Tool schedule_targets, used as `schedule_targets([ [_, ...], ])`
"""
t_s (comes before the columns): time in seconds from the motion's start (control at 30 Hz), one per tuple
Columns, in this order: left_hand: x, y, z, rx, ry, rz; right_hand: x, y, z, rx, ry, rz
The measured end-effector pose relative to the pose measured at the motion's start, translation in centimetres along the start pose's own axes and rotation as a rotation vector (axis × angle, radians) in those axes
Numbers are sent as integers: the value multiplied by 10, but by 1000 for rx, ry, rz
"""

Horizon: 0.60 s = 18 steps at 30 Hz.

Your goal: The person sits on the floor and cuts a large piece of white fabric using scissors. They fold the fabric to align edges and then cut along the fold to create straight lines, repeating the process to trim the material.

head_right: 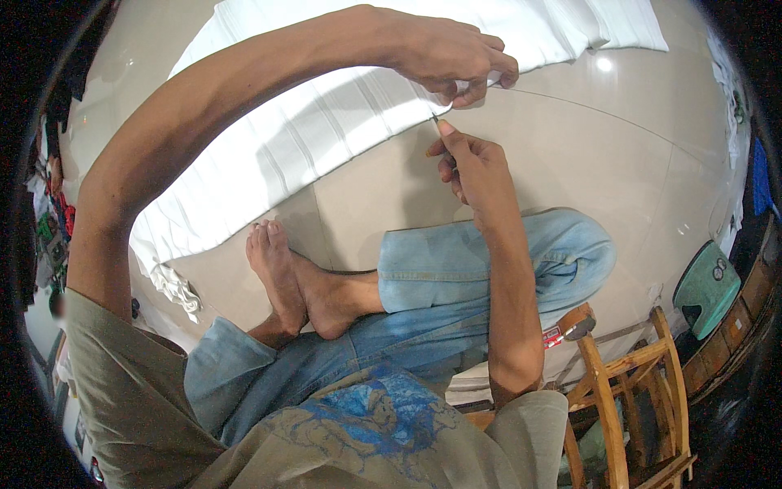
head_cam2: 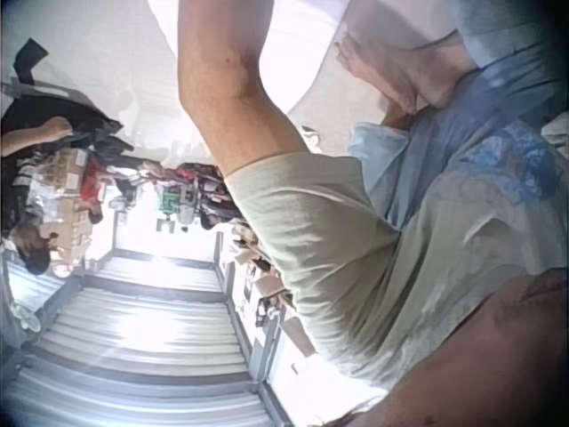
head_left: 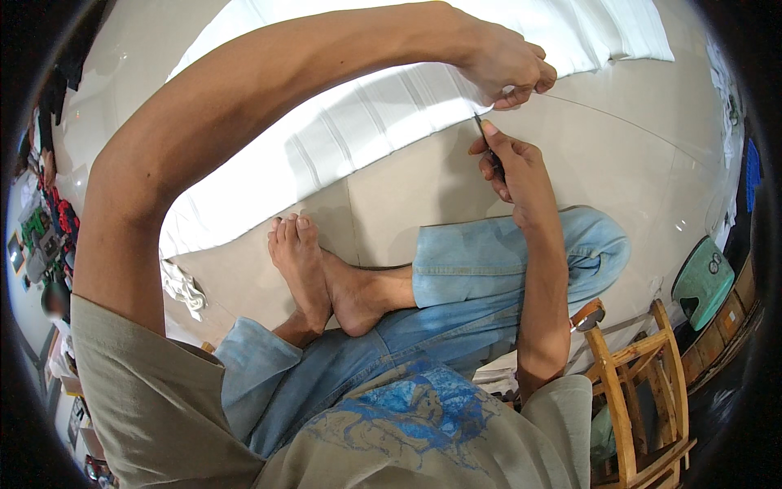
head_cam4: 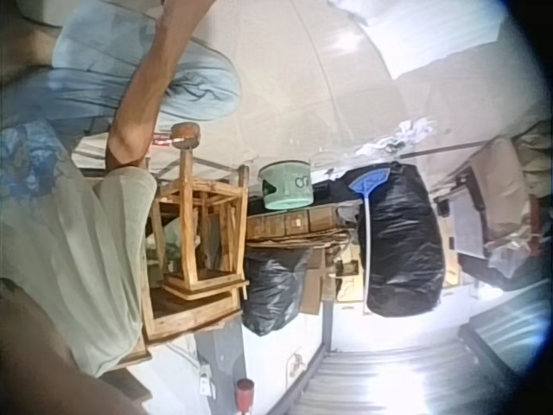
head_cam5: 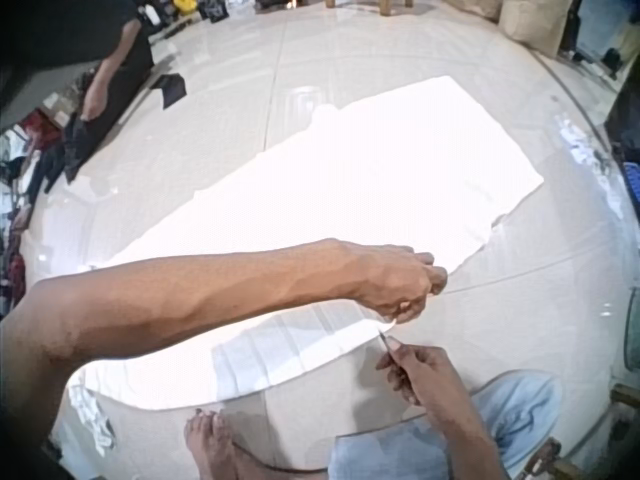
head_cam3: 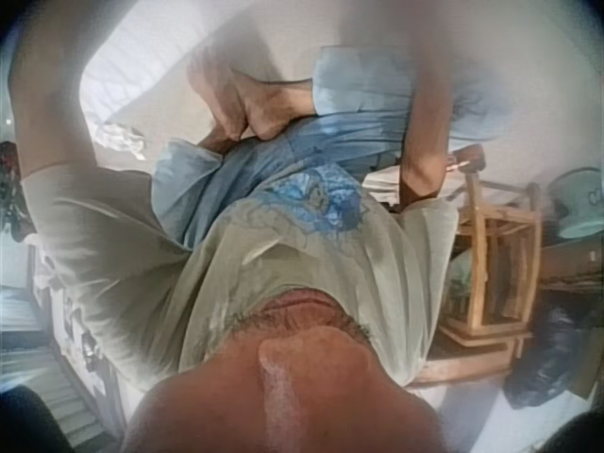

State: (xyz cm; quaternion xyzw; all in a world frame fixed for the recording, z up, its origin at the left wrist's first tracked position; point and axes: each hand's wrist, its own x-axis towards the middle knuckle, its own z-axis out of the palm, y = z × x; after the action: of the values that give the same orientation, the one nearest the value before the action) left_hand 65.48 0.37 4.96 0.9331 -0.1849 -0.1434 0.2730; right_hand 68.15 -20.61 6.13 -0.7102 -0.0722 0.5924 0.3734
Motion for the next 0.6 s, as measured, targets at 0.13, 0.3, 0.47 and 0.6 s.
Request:
schedule_targets([
  [0.13, -3, -3, -5, -2, 43, 33, 0, -1, -3, -39, -48, -5],
  [0.3, -10, 0, 24, -115, 76, -154, -13, 20, -33, -166, 130, -272],
  [0.47, -73, 47, 16, 69, 346, -282, -16, -80, -126, -268, 710, -369],
  [0.6, -144, 58, 51, 97, 492, -759, 76, -162, -154, -577, 758, -1009],
])
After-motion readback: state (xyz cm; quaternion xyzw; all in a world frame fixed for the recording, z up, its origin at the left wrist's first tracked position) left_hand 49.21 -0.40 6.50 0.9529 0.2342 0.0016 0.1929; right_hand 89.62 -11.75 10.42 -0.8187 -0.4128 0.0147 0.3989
